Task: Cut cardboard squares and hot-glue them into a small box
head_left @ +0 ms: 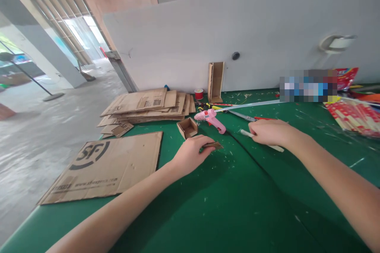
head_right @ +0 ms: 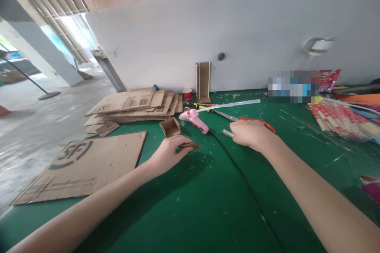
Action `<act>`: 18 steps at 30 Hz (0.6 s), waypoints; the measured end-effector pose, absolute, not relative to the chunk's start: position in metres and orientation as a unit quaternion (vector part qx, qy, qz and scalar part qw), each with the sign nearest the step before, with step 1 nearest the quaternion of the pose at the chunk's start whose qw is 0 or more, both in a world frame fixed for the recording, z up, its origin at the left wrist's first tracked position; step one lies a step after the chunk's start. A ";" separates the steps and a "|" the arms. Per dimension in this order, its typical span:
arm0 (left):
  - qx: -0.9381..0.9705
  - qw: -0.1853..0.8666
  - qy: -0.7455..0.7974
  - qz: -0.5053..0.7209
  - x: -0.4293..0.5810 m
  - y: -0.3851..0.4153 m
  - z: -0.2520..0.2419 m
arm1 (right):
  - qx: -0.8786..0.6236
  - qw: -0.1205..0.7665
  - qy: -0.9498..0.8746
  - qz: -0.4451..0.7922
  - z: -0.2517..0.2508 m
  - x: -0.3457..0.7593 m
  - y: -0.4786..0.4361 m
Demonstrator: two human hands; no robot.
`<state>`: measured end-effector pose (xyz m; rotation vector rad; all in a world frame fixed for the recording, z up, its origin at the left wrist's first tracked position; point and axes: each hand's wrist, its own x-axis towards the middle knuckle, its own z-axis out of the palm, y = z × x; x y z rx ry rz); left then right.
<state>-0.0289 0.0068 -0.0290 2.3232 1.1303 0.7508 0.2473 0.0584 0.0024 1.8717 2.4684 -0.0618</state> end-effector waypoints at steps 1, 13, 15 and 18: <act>0.851 0.200 0.402 0.272 -0.029 0.006 -0.030 | 0.605 0.043 0.795 -0.026 0.004 0.244 0.056; 0.939 0.109 0.311 0.097 -0.040 -0.005 -0.014 | 0.606 0.085 0.783 -0.110 0.013 0.245 0.052; 0.934 0.100 0.331 0.092 -0.040 -0.003 -0.016 | 0.607 0.090 0.782 -0.107 0.013 0.246 0.052; 0.929 0.095 0.342 0.104 -0.040 -0.002 -0.019 | 0.595 0.093 0.790 -0.110 0.012 0.244 0.052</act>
